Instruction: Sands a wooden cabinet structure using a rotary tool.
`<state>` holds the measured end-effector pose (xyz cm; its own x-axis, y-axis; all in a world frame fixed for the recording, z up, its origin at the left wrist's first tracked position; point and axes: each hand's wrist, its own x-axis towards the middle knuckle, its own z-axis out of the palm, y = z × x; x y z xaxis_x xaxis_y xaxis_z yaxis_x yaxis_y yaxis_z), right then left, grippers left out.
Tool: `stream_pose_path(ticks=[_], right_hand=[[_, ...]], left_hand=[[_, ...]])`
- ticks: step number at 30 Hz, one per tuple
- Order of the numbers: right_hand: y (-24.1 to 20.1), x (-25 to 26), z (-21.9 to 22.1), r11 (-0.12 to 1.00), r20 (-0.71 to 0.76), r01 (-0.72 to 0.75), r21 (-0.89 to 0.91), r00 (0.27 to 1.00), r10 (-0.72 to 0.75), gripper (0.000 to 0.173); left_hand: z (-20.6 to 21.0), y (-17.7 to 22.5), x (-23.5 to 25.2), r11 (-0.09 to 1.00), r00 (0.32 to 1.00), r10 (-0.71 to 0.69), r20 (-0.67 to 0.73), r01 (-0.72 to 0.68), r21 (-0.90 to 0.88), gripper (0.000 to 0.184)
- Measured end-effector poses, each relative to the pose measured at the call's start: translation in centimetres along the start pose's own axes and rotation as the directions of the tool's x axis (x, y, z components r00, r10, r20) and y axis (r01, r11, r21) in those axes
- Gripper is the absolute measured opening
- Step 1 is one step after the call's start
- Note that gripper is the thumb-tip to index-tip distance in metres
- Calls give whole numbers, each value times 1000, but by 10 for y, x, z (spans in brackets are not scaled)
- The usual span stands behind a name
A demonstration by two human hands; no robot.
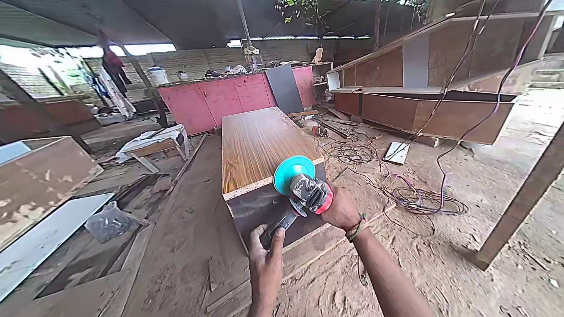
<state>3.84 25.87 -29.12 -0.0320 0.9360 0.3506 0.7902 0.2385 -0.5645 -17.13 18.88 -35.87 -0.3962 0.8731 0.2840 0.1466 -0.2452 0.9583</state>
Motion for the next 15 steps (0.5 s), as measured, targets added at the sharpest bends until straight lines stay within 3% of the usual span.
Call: stream_pose_path(ticks=[15], right_hand=[[55, 4, -8, 978, -86, -74, 194, 992, 92, 60]], left_hand=[[42, 20, 10, 947, 987, 119, 111, -146, 286, 65]])
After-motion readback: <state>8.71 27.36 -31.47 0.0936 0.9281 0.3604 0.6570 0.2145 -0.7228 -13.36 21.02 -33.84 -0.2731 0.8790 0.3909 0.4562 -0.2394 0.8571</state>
